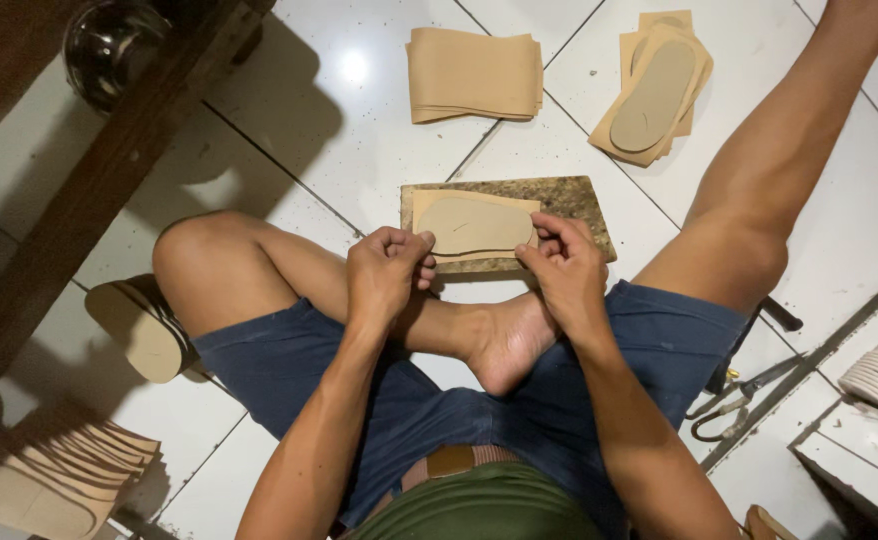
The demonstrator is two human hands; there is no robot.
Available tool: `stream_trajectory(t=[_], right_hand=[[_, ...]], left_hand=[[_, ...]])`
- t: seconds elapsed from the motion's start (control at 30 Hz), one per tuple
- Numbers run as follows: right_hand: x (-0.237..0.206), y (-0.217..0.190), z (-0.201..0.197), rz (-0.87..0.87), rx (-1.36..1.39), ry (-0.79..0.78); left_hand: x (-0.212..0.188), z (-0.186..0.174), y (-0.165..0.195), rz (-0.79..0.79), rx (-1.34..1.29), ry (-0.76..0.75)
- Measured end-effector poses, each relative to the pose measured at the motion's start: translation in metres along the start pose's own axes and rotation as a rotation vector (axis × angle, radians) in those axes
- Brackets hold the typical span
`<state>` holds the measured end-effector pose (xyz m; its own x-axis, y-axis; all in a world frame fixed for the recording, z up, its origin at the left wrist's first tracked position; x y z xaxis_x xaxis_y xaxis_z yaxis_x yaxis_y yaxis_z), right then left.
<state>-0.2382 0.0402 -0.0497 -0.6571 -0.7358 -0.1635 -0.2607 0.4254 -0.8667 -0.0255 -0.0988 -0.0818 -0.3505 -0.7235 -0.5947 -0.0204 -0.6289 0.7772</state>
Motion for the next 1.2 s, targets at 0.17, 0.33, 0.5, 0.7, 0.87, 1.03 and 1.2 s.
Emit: stream_trajectory(t=[0.17, 0.33, 0.5, 0.7, 0.87, 1.03, 1.2], right_hand=[[-0.002, -0.008, -0.001, 0.005, -0.083, 0.017], [-0.004, -0.02, -0.001, -0.048, -0.138, 0.028], [-0.023, -0.049, 0.004, -0.401, -0.497, 0.101], [-0.021, -0.021, -0.002, -0.227, -0.183, 0.084], [-0.014, 0.031, -0.013, 0.191, 0.464, 0.029], [-0.028, 0.031, -0.031, 0.206, 0.555, 0.068], [-0.051, 0.004, -0.021, 0.156, 0.723, -0.078]], left_hand=[[-0.001, 0.001, 0.002, -0.016, 0.042, 0.02], [-0.005, 0.001, 0.007, -0.009, 0.112, 0.049], [-0.023, 0.003, 0.033, 0.382, 0.672, 0.149], [-0.07, 0.047, 0.03, 0.753, 0.945, -0.089], [-0.084, 0.093, 0.037, 1.178, 1.377, -0.1], [-0.106, 0.094, 0.038, 1.096, 1.165, -0.276], [-0.109, 0.07, 0.02, 0.379, 0.314, -0.291]])
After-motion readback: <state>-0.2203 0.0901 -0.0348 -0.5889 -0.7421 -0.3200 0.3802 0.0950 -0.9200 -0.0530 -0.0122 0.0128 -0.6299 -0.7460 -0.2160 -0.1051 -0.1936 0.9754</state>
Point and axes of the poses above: each hand's wrist, its own x-axis towards the middle knuckle, its own z-axis out of the palm, y = z × x, the point moved 7 cm from there along x, towards the middle knuckle, and after that the axes turned 8 degrees about -x, right-handed, at the moved point
